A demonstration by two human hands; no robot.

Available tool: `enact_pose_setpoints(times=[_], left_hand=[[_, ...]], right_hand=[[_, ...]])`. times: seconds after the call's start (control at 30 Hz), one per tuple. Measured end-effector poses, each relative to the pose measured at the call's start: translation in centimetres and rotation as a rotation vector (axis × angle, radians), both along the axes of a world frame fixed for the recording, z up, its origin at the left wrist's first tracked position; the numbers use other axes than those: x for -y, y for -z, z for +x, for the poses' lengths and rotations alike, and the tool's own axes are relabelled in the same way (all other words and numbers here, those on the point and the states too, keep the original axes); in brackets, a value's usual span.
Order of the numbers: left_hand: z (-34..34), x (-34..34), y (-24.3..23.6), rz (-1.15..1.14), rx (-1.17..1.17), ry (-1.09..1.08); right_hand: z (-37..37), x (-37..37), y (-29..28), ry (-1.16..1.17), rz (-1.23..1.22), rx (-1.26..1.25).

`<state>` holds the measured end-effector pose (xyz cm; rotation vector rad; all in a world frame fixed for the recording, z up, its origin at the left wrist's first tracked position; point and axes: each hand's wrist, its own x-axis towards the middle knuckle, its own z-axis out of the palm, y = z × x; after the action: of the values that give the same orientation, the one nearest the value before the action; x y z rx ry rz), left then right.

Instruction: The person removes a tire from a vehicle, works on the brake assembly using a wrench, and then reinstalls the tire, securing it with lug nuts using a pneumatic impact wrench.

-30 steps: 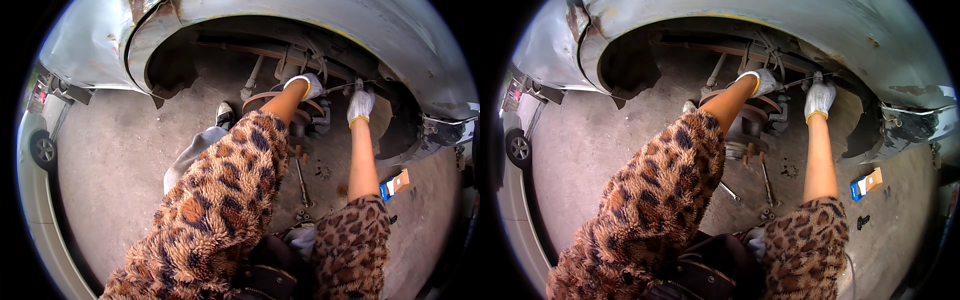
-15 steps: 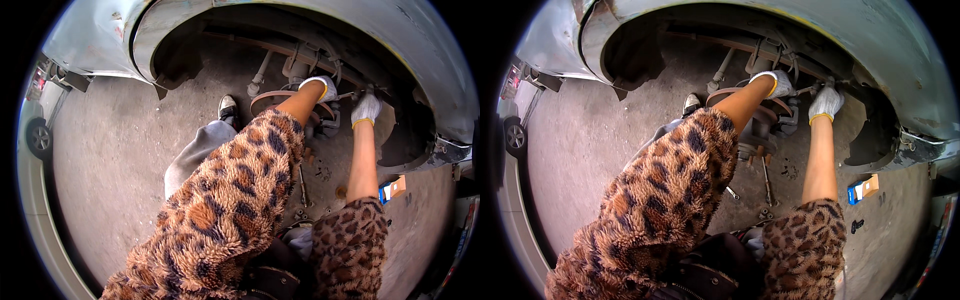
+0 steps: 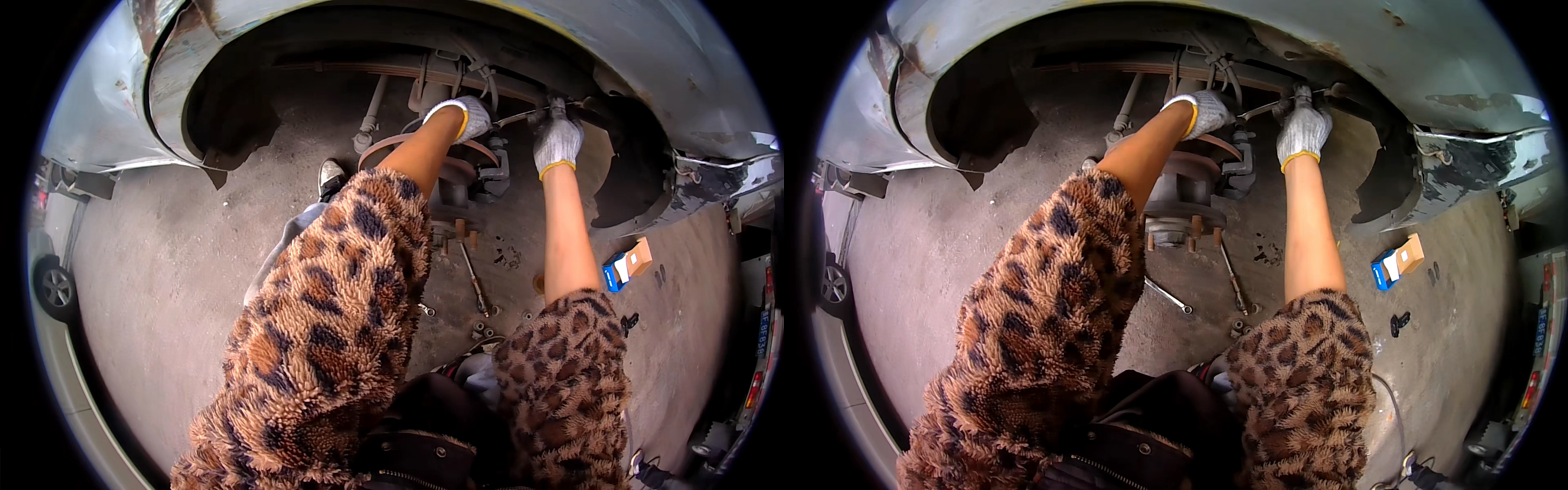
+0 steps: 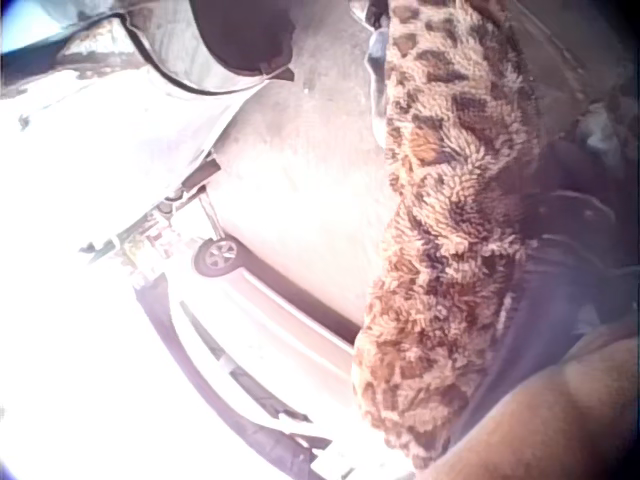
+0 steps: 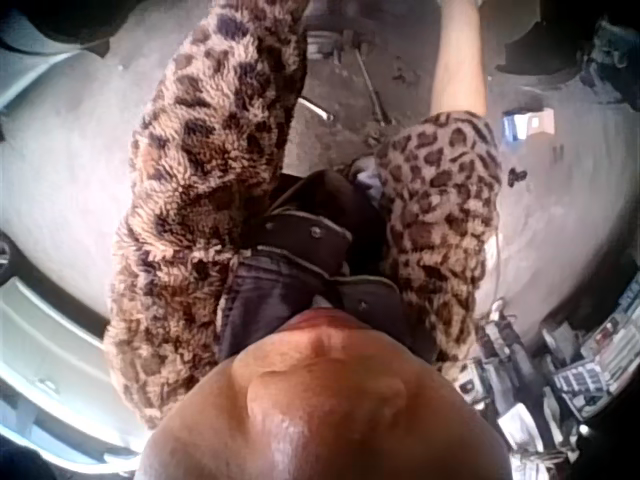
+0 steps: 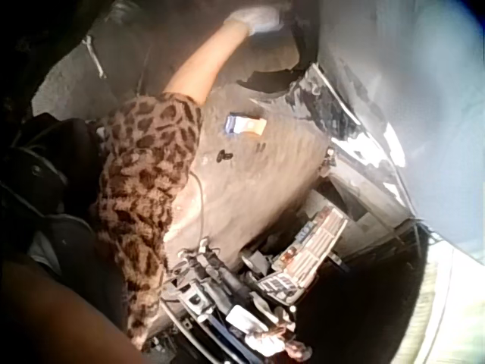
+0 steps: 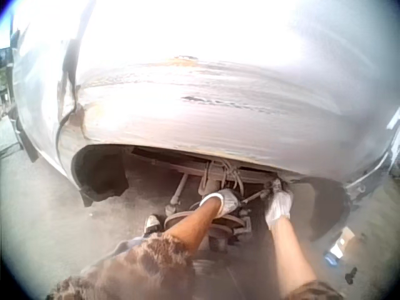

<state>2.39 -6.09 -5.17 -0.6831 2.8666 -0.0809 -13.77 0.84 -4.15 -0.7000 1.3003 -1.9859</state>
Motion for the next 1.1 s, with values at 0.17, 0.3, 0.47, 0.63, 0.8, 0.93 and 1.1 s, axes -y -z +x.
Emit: enact_pose_setpoints(times=[0.17,0.3,0.47,0.63,0.8,0.93,1.1], left_hand=[[0.1,-0.2,-0.4,-0.075,0.105,0.081],[0.1,0.0,-0.3,-0.082,0.104,0.087],[0.6,-0.6,-1.0,-0.036,0.065,0.065],[1.3,-2.0,-2.5,0.15,-0.032,-0.152],[2.2,-1.9,-2.4,-0.21,0.013,0.193],[1.8,-1.3,-2.0,-0.043,0.036,0.049],[2.0,-0.2,-0.7,0.175,-0.111,-0.114]], right_hand=[[-4.1,-1.0,5.5,-0.217,0.112,0.682],[-4.2,-1.5,6.9,-0.217,0.12,0.751],[0.1,-0.9,-0.1,-0.157,0.08,0.416],[7.1,-1.9,-3.1,-0.147,0.057,-0.932],[7.7,-2.8,-3.4,-0.218,0.05,-0.686],[7.6,-2.9,-3.4,-0.137,0.046,-0.944],[8.1,-2.7,-3.5,-0.085,0.065,-0.969]])
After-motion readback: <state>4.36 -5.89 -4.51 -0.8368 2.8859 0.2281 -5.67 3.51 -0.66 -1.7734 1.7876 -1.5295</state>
